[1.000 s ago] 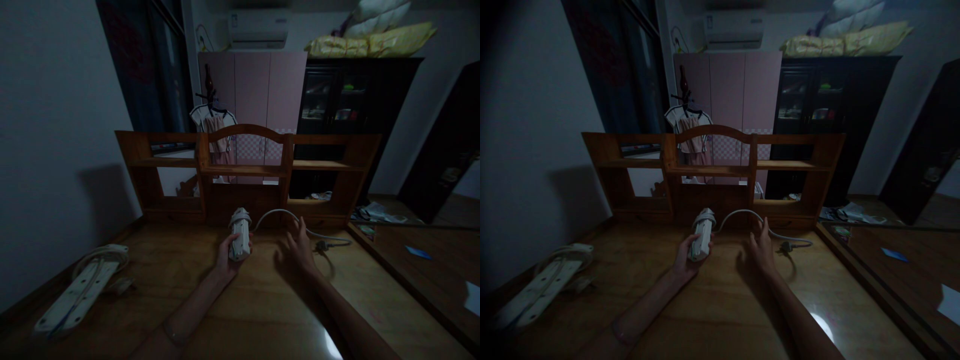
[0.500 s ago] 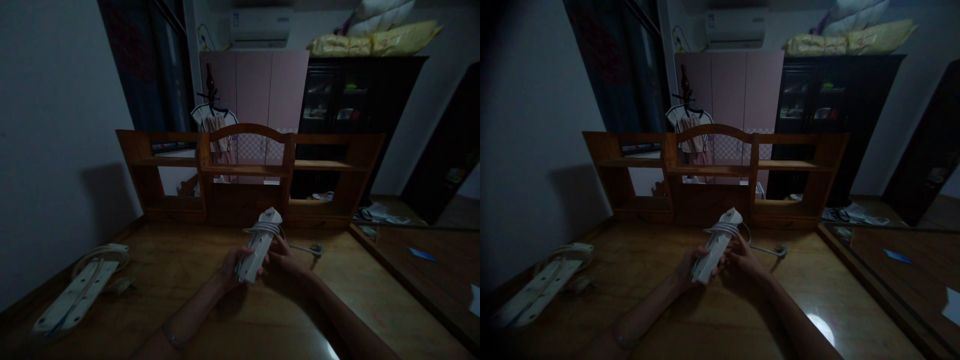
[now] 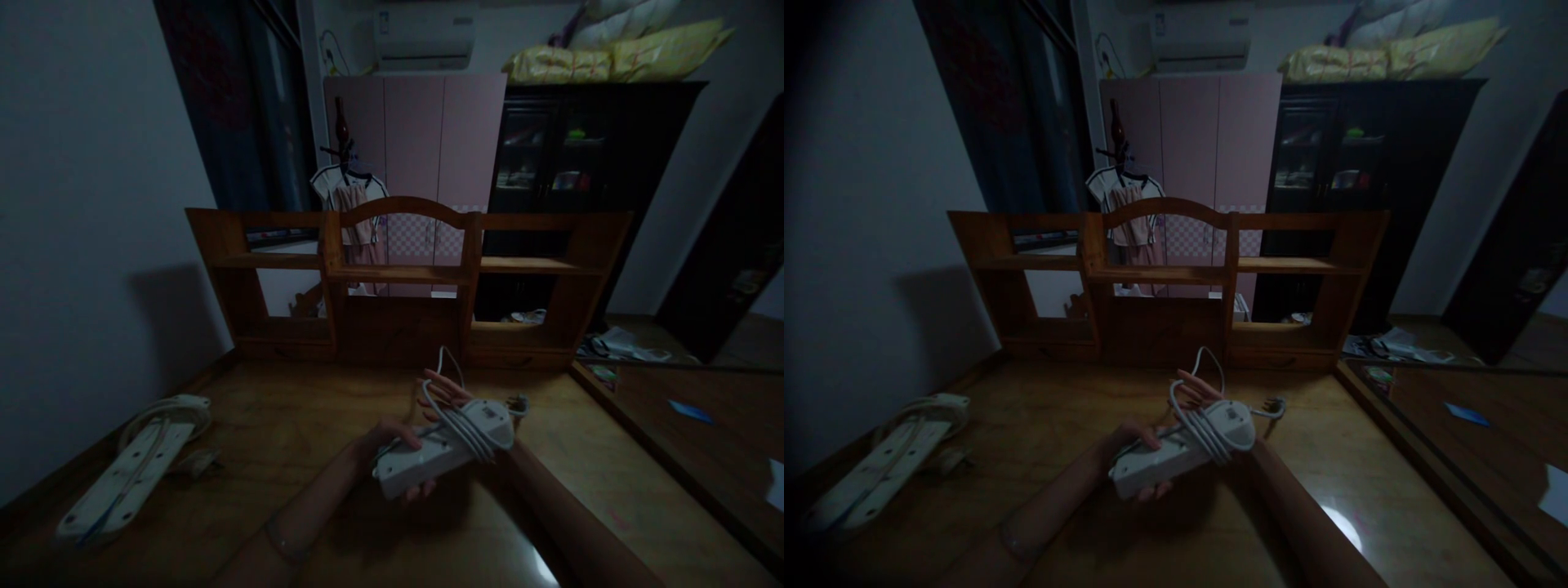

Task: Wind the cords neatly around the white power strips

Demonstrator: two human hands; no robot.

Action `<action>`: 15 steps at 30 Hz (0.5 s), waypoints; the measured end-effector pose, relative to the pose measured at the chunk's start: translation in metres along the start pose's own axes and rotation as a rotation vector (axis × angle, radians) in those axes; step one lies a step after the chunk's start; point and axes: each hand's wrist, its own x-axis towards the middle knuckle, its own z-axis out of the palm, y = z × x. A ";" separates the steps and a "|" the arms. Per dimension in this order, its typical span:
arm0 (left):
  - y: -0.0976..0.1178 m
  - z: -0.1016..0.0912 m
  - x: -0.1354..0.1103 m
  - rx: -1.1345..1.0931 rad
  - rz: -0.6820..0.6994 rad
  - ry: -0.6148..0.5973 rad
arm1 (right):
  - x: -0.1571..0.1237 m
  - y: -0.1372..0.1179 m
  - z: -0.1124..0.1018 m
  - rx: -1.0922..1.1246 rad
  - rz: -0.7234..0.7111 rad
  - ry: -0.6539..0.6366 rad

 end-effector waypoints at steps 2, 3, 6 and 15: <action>0.001 0.004 -0.002 0.032 -0.064 0.004 | 0.002 -0.001 -0.011 0.077 0.045 -0.046; 0.002 0.005 -0.002 0.052 -0.077 0.008 | 0.001 -0.003 -0.015 0.110 0.066 -0.057; 0.003 0.009 -0.002 0.077 -0.116 0.001 | -0.003 -0.012 -0.024 0.164 0.066 -0.042; -0.007 -0.006 0.008 -0.078 0.115 0.183 | -0.014 -0.036 -0.040 0.198 -0.220 0.284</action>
